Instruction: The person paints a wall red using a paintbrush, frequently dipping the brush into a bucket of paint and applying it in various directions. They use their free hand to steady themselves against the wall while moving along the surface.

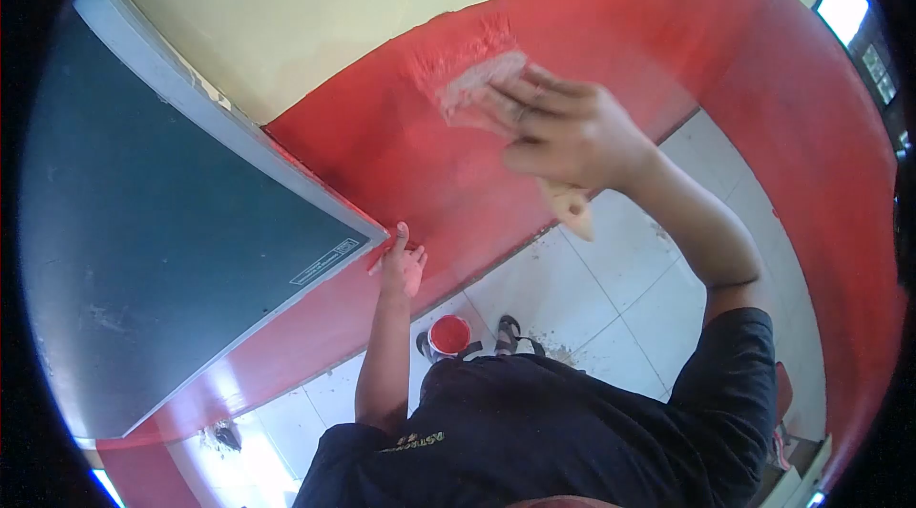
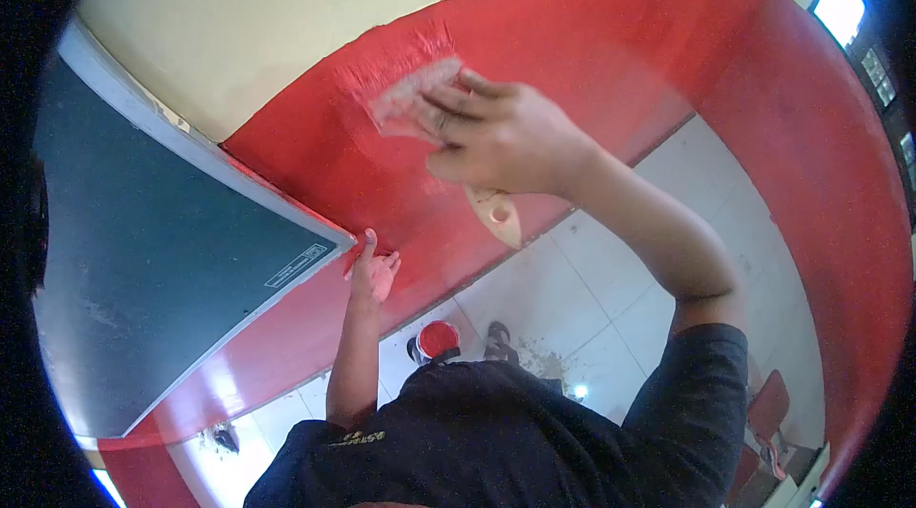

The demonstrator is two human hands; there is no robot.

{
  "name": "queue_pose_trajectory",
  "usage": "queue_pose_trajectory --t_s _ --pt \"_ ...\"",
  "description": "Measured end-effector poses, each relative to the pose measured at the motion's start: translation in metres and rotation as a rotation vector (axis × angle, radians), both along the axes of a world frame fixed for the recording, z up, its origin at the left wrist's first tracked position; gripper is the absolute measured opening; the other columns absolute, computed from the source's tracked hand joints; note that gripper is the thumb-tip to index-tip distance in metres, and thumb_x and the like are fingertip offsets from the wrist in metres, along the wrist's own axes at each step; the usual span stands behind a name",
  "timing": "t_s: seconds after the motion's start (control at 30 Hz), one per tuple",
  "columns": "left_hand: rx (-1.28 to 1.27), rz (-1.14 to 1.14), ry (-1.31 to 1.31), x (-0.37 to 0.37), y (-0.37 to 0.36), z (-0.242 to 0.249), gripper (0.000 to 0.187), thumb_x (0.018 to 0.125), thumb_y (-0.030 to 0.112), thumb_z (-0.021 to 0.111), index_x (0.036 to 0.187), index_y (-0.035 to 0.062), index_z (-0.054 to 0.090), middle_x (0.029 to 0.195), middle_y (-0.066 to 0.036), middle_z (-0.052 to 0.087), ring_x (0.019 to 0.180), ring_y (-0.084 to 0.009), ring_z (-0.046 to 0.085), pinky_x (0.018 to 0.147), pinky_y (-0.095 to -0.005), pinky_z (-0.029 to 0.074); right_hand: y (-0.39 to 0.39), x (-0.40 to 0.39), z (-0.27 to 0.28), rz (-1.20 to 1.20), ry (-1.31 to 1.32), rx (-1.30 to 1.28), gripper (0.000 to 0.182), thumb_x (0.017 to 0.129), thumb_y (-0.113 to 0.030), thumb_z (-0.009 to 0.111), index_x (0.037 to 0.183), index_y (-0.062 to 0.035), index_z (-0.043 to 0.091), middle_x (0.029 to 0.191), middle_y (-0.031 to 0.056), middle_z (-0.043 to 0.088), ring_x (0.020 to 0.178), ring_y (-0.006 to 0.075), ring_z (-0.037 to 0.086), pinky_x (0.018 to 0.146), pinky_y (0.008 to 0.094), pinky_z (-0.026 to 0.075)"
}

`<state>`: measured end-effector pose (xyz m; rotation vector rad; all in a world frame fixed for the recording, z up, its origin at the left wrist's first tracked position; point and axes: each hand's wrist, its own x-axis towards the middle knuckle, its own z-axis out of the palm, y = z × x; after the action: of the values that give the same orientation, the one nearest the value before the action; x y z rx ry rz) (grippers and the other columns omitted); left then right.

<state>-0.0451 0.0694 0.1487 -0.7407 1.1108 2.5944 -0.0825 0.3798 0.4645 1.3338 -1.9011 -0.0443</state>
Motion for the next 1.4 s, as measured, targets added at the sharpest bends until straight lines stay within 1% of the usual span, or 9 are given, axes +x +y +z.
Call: queue_pose_trajectory --t_s 0.1,0.3,0.43,0.63,0.83,0.97,1.07,1.13,1.4 --pt "0.009 0.006 -0.017 -0.002 -0.002 0.0 0.139 0.066 0.042 0.087 0.144 0.0124 -0.024 0.155 -0.025 -0.006 0.143 -0.0475 0.0 0.118 -0.0488 0.008 -0.008 0.01 -0.017 0.01 -0.068 0.181 0.022 0.071 -0.03 0.068 0.067 -0.0146 0.054 0.112 0.0099 0.068 0.105 0.025 0.066 0.089 0.0388 0.057" --pt "0.024 0.033 -0.048 -0.003 0.001 -0.002 0.136 0.065 0.042 0.087 0.146 0.0129 -0.019 0.155 -0.025 -0.006 0.143 -0.0469 0.0 0.118 -0.0487 0.008 -0.015 0.016 0.001 0.16 0.063 -0.093 0.017 0.067 -0.024 0.067 0.067 -0.0146 0.053 0.118 0.0107 0.065 0.105 0.0276 0.066 0.086 0.0393 0.057" --pt "0.029 0.065 -0.063 0.0 0.002 0.006 0.132 0.066 0.043 0.087 0.147 0.0122 -0.013 0.155 -0.024 -0.004 0.144 -0.0463 0.001 0.118 -0.0485 0.008 -0.024 0.011 -0.025 0.064 0.017 0.121 0.019 0.068 -0.025 0.067 0.064 -0.0148 0.052 0.117 0.0111 0.066 0.105 0.0268 0.066 0.085 0.0411 0.057" --pt "-0.005 0.086 -0.061 0.001 0.008 0.011 0.128 0.066 0.041 0.087 0.147 0.0123 -0.008 0.155 -0.019 0.001 0.143 -0.0457 0.004 0.118 -0.0488 0.008 -0.043 0.026 0.005 0.042 0.05 -0.144 0.019 0.064 -0.022 0.068 0.063 -0.0142 0.05 0.12 0.012 0.064 0.107 0.0251 0.065 0.086 0.0419 0.057" --pt "0.038 0.109 -0.057 0.002 0.012 0.02 0.123 0.066 0.035 0.088 0.145 0.013 -0.003 0.155 -0.018 -0.001 0.144 -0.0448 0.001 0.118 -0.0497 0.007 -0.041 0.026 -0.009 0.137 -0.12 0.06 0.022 0.064 -0.018 0.07 0.064 -0.0123 0.049 0.117 0.0124 0.065 0.104 0.0268 0.066 0.083 0.0397 0.057" --pt "0.044 0.096 -0.047 0.004 0.01 0.017 0.123 0.067 0.033 0.088 0.145 0.0112 -0.005 0.155 -0.018 -0.003 0.144 -0.0448 -0.001 0.118 -0.0499 0.005 -0.046 0.024 0.007 0.15 0.056 -0.167 0.021 0.067 -0.019 0.069 0.065 -0.0128 0.049 0.111 0.012 0.067 0.101 0.0286 0.067 0.08 0.0388 0.058" --pt "0.052 0.113 -0.042 0.005 0.011 0.018 0.126 0.067 0.034 0.088 0.145 0.0085 -0.008 0.155 -0.019 -0.006 0.144 -0.0452 -0.003 0.118 -0.0499 0.004 -0.046 0.016 -0.011 0.072 0.017 0.108 0.016 0.068 -0.02 0.065 0.064 -0.0159 0.05 0.108 0.0104 0.068 0.103 0.0273 0.066 0.088 0.0426 0.055" --pt "-0.048 0.026 -0.007 0.004 0.01 0.018 0.136 0.07 0.048 0.082 0.144 0.0068 -0.025 0.151 -0.032 -0.014 0.142 -0.0484 -0.003 0.118 -0.0486 0.006 -0.045 0.028 -0.015 0.105 -0.001 0.119 0.016 0.068 -0.021 0.066 0.063 -0.0166 0.051 0.11 0.01 0.067 0.102 0.0267 0.066 0.089 0.043 0.054" --pt "-0.023 0.056 -0.039 0.003 0.009 0.013 0.134 0.068 0.043 0.085 0.145 0.005 -0.019 0.153 -0.028 -0.007 0.143 -0.0472 -0.001 0.118 -0.0492 0.006 -0.062 0.018 -0.013 0.074 0.072 0.07 0.02 0.064 -0.023 0.068 0.06 -0.0159 0.049 0.112 0.0112 0.067 0.101 0.0241 0.066 0.083 0.0411 0.057"
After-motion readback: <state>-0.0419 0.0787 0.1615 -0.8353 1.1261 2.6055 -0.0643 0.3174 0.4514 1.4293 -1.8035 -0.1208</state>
